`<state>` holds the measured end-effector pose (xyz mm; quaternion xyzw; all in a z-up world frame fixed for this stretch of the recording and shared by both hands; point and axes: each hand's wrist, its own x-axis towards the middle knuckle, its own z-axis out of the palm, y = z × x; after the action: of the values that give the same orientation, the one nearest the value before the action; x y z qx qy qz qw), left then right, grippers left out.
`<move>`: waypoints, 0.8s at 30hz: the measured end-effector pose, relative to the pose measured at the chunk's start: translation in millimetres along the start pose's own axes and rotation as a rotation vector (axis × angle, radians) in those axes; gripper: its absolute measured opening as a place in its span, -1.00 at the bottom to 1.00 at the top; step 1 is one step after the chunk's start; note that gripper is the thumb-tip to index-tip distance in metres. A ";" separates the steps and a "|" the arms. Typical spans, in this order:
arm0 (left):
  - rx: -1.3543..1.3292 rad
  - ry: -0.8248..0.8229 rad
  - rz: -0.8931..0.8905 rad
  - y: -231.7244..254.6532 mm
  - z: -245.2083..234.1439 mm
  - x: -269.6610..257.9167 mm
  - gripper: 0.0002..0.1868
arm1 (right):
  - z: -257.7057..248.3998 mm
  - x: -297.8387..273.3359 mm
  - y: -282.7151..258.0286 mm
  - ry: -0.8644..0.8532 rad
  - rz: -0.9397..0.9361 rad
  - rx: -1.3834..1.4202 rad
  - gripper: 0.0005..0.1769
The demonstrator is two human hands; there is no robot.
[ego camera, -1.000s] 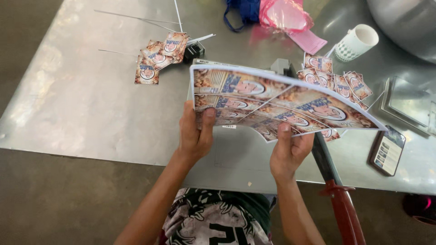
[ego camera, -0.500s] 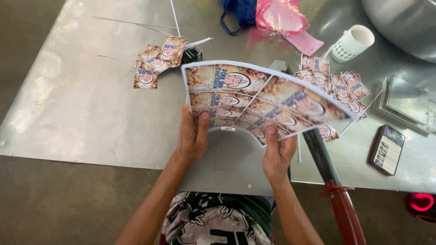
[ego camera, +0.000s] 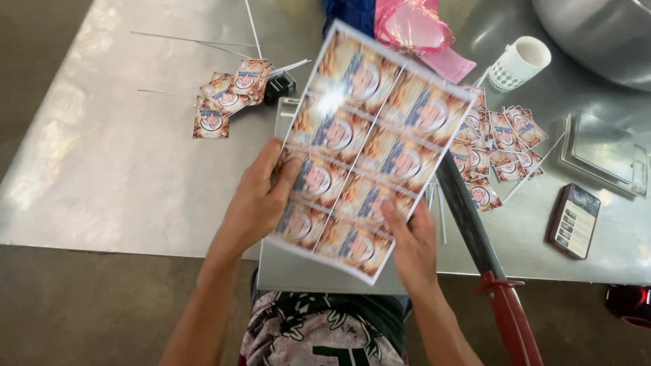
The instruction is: The person uses a paper trimmer to cut sheets of printed labels into individual pieces. They align the sheet, press down the trimmer blade, and separate the cut labels, repeating the process for multiple sheets.
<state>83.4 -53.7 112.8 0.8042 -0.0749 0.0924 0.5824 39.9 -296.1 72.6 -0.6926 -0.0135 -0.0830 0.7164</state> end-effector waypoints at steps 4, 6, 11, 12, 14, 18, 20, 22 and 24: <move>0.110 -0.163 -0.165 -15.5 -16.9 -6.9 -0.81 | -19.7 -31.7 18.6 -0.194 0.392 0.047 -0.63; 0.165 -0.290 -0.176 -24.2 -27.1 4.6 -0.80 | -45.5 -45.0 20.3 -0.316 0.602 -0.024 -0.64; 0.398 -0.644 -0.046 -49.8 -19.7 55.8 -0.73 | -113.7 -63.4 17.2 -0.257 0.547 -0.199 -0.69; 0.399 -0.704 0.031 -53.2 -9.2 72.0 -0.69 | -122.0 -64.5 13.7 -0.193 0.521 -0.233 -0.70; 0.411 -0.850 0.092 -55.7 19.5 105.8 -0.62 | -136.6 -65.4 -2.0 0.040 0.591 -0.289 -0.72; 0.695 -1.035 0.070 -53.8 78.2 160.0 -0.58 | -153.2 -72.1 -36.3 0.212 0.518 -0.416 -0.74; 0.667 -1.039 0.096 -54.1 99.8 174.8 -0.56 | -149.0 -74.2 -31.7 0.207 0.420 -0.493 -0.78; 0.655 -1.023 0.148 -52.6 114.5 186.5 -0.52 | -155.5 -67.5 -20.3 0.199 0.378 -0.496 -0.77; 0.663 -0.993 0.211 -50.4 120.0 192.4 -0.45 | -162.1 -46.4 5.4 0.181 0.401 -0.420 -0.67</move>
<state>289.2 -154.5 75.1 0.8780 -0.3842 -0.2184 0.1841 -20.6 -452.6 54.6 -0.8041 0.2051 -0.0023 0.5580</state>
